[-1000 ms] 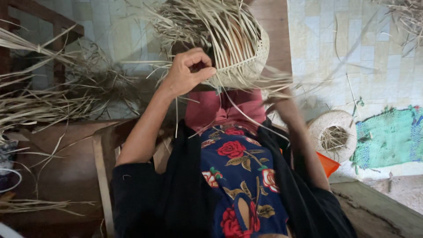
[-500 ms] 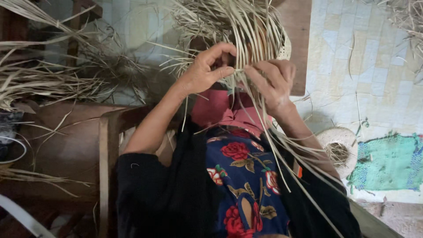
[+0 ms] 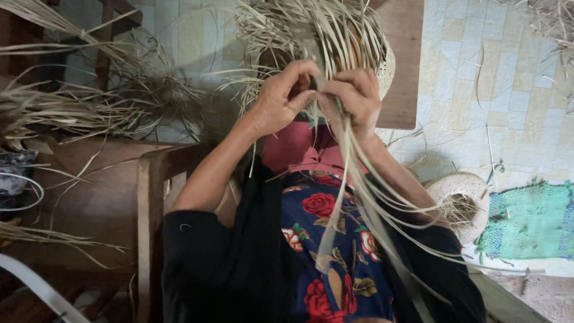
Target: The person weaves a straw hat by hand, interlacing long strips of dried plant material around a central base.
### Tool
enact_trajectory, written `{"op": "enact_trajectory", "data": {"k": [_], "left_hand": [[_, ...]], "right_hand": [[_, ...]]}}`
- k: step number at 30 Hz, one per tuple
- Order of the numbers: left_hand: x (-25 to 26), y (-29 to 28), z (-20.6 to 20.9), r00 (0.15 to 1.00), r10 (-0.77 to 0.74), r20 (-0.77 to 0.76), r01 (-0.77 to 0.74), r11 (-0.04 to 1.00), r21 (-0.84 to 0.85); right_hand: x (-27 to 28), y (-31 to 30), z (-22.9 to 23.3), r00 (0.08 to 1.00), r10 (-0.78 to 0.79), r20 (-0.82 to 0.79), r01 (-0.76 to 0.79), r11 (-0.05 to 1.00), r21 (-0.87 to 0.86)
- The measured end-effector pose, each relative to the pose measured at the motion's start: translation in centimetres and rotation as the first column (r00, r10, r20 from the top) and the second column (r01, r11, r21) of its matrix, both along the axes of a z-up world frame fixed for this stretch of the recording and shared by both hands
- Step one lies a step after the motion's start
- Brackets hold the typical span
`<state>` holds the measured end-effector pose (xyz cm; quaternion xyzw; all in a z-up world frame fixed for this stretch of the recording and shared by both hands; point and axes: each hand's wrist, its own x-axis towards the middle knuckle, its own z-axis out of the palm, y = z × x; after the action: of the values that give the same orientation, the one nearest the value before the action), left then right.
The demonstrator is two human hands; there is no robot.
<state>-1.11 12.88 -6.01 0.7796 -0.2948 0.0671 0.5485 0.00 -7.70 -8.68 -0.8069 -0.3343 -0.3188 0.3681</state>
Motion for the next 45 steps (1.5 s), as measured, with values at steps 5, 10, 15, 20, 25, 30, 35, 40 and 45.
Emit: {"op": "enact_trajectory", "data": {"k": [5, 10, 15, 20, 25, 30, 35, 40, 45], "left_hand": [[1.9, -0.6, -5.4, 0.976, -0.115, -0.184, 0.051, 0.945, -0.325], [2.4, -0.3, -2.4, 0.97, -0.174, -0.169, 0.138, 0.969, -0.205], [2.7, -0.2, -3.2, 0.972, -0.194, -0.131, 0.166, 0.966, -0.198], [2.4, -0.3, -1.7, 0.895, -0.223, -0.387, 0.144, 0.964, -0.223], [3.7, -0.1, -4.7, 0.968, -0.224, -0.11, 0.227, 0.974, 0.016], [1.8, -0.2, 0.3, 0.954, -0.202, -0.22, 0.195, 0.979, -0.052], [1.8, -0.6, 0.4, 0.93, -0.241, -0.279, 0.14, 0.931, -0.336], [2.1, -1.2, -1.9, 0.972, -0.128, -0.197, 0.071, 0.96, -0.272], [1.6, -1.0, -1.2, 0.948, -0.049, -0.315, -0.016, 0.979, -0.202]], "right_hand": [[0.0, -1.6, -2.7, 0.964, 0.153, 0.217, -0.179, 0.978, 0.106], [-1.6, -2.0, 0.9, 0.97, 0.076, 0.23, -0.032, 0.981, -0.19], [0.3, -1.7, 0.8, 0.919, 0.086, 0.385, -0.03, 0.988, -0.15], [1.8, -1.7, -0.7, 0.968, 0.052, 0.244, -0.049, 0.999, -0.018], [-0.9, -1.7, 5.4, 0.973, 0.004, -0.232, -0.015, 0.999, -0.048], [2.1, -2.5, 0.2, 0.627, 0.279, -0.727, 0.044, 0.919, 0.391], [0.2, -1.7, 0.1, 0.967, 0.226, -0.121, -0.199, 0.959, 0.2], [-0.7, -2.3, -1.3, 0.961, -0.037, 0.273, 0.083, 0.984, -0.159], [0.3, -2.6, -0.6, 0.959, 0.04, 0.28, -0.005, 0.992, -0.126]]}}
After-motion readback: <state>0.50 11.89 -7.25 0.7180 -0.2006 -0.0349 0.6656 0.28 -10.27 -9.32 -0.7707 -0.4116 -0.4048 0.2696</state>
